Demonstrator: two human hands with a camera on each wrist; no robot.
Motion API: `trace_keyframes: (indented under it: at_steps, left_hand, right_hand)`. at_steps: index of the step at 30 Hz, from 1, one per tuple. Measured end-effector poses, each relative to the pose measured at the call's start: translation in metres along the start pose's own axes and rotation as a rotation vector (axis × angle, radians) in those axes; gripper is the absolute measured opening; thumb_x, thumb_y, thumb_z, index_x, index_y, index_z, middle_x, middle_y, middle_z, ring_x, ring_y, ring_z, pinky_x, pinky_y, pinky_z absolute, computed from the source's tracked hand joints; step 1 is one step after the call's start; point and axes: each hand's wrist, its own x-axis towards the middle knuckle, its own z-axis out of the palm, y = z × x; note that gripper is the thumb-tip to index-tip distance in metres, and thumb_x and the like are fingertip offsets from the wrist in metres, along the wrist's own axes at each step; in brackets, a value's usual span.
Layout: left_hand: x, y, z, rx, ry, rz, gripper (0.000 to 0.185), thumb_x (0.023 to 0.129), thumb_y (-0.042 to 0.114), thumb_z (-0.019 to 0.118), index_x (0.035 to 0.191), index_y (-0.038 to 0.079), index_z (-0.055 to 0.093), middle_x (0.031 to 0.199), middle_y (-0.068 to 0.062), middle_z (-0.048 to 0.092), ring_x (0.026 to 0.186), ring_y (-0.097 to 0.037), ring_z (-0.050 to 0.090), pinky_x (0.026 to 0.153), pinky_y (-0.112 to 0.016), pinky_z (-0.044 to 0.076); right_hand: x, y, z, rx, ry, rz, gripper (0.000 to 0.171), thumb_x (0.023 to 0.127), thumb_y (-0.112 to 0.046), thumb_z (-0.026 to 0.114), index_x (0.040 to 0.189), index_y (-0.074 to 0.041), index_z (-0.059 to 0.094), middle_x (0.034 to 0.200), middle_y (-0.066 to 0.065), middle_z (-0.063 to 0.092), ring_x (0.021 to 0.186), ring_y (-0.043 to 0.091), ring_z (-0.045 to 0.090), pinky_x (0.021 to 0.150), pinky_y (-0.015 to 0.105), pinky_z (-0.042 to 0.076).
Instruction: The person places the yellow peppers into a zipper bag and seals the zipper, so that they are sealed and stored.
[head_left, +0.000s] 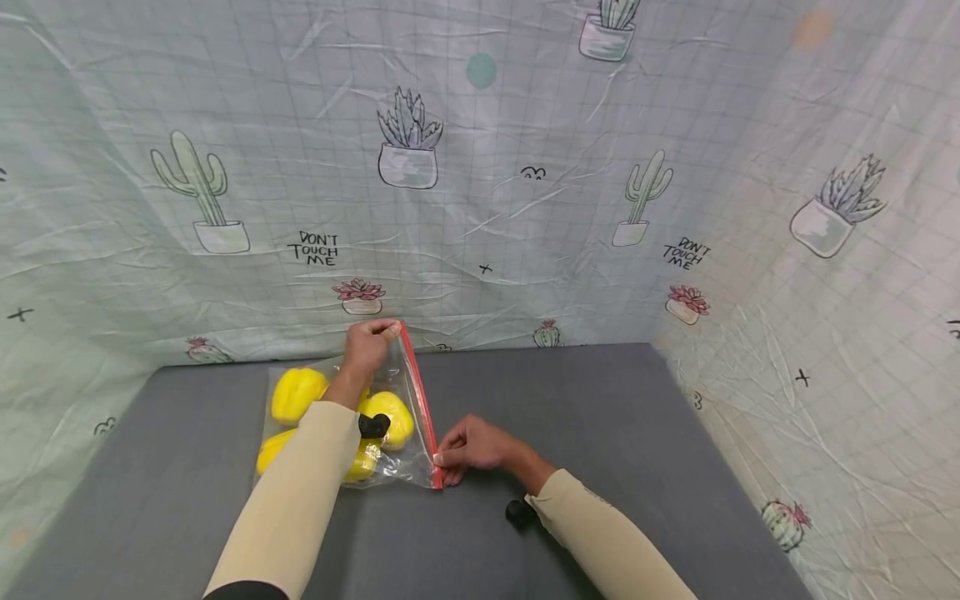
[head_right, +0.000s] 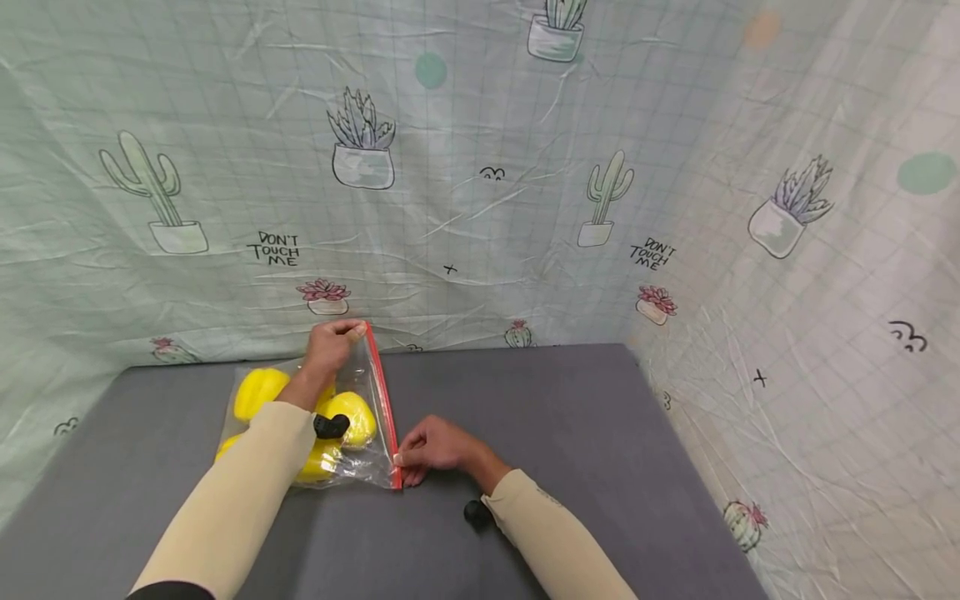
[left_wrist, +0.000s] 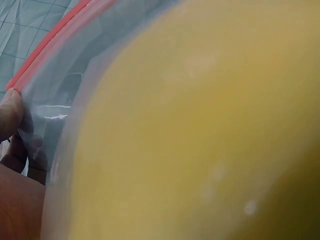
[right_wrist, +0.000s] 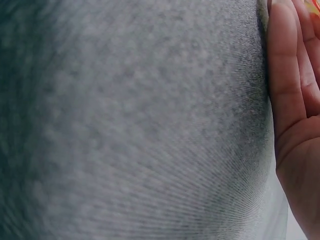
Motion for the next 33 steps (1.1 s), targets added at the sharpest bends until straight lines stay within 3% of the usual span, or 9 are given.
trace_keyframes:
  at_steps: [12,18,33]
  left_hand:
    - [0.0046,-0.0034,0.0011,-0.001,0.017,0.008,0.039,0.106,0.021,0.061,0.135,-0.003,0.066,0.139,-0.024,0.062,0.121,-0.028,0.054,0.103,-0.038,0.044]
    - [0.0059,-0.0038,0.0003,-0.017,-0.003,0.005,0.040,0.106,0.021,0.060,0.136,-0.005,0.065,0.142,-0.026,0.061,0.128,-0.031,0.053,0.110,-0.043,0.043]
    - [0.0051,-0.0050,0.0016,-0.020,-0.012,0.015,0.038,0.106,0.018,0.061,0.136,-0.005,0.065,0.143,-0.026,0.062,0.127,-0.031,0.055,0.111,-0.043,0.045]
  right_hand:
    - [-0.0010,-0.0012,0.0004,0.036,-0.110,0.036,0.019,0.099,-0.005,0.067,0.099,0.011,0.077,0.088,0.027,0.077,0.068,0.009,0.074,0.070,0.038,0.066]
    - [-0.0012,-0.0036,0.0009,0.047,-0.160,0.046,0.019,0.099,-0.007,0.067,0.100,0.008,0.079,0.091,0.027,0.078,0.068,0.011,0.075,0.069,0.035,0.065]
    - [-0.0012,-0.0051,0.0029,0.052,-0.196,0.091,0.017,0.099,-0.005,0.067,0.099,0.006,0.080,0.091,0.031,0.077,0.069,0.012,0.076,0.068,0.033,0.065]
